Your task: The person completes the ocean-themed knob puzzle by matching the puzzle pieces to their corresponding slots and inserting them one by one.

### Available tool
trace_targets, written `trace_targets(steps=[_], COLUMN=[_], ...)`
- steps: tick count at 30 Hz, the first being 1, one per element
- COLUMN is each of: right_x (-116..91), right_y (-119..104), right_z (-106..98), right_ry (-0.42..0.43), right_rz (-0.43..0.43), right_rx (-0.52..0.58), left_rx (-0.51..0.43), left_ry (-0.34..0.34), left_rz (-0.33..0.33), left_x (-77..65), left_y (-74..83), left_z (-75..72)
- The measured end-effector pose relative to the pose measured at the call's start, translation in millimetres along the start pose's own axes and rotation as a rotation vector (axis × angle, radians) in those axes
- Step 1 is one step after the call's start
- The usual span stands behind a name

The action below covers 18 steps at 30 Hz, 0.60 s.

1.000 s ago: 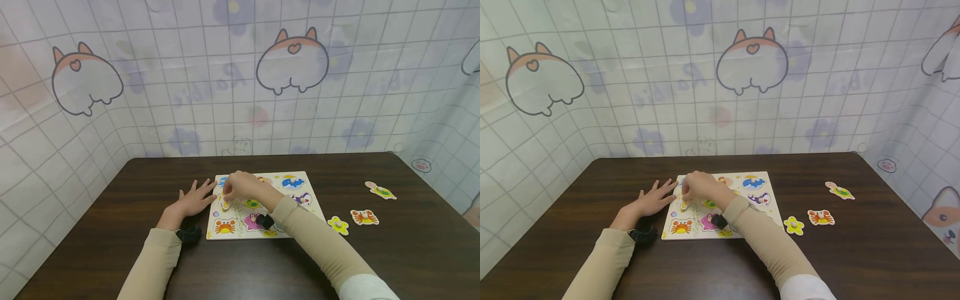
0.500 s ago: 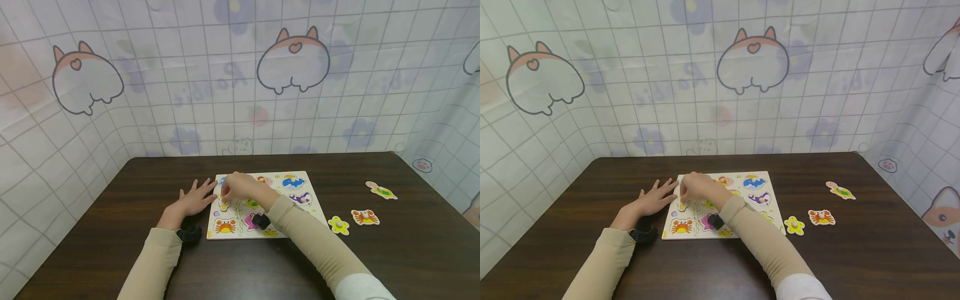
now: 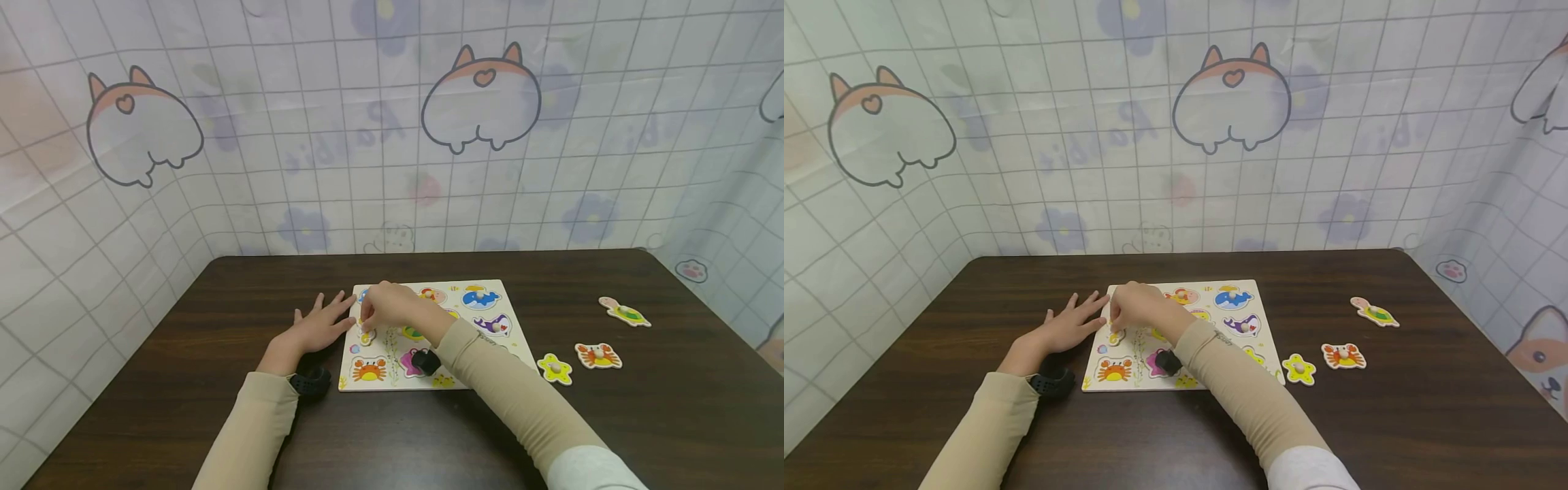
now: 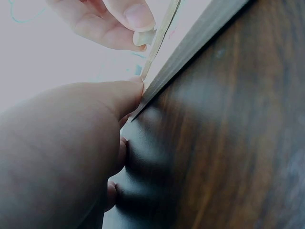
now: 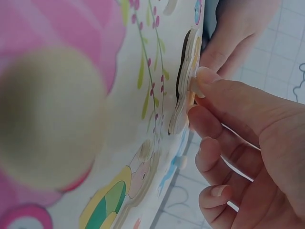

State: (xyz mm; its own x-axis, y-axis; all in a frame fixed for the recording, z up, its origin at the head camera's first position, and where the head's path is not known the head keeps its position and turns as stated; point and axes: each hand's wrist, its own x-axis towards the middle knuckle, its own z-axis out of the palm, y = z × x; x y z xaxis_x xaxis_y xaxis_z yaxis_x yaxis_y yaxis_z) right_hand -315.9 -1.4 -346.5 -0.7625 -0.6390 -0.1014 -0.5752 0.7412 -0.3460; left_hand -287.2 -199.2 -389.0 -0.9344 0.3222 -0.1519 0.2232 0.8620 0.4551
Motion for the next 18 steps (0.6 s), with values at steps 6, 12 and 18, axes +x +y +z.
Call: trace_targets(steps=[6,12,18], right_x=[0.0,-0.3,-3.0], right_y=[1.6,1.9,4.2], right_z=[1.5,3.0,0.4], right_ry=[-0.012,-0.027,-0.029], right_rz=[0.022,0.028,-0.002], right_rx=[0.02,0.026,0.039], left_rx=[-0.008,-0.011,-0.01], left_ry=[0.004,0.006,0.007], left_rz=[0.004,0.002,-0.004], left_x=[-0.1,0.2,0.4], left_y=[0.0,-1.6,-0.7], left_z=[0.4,1.4,0.6])
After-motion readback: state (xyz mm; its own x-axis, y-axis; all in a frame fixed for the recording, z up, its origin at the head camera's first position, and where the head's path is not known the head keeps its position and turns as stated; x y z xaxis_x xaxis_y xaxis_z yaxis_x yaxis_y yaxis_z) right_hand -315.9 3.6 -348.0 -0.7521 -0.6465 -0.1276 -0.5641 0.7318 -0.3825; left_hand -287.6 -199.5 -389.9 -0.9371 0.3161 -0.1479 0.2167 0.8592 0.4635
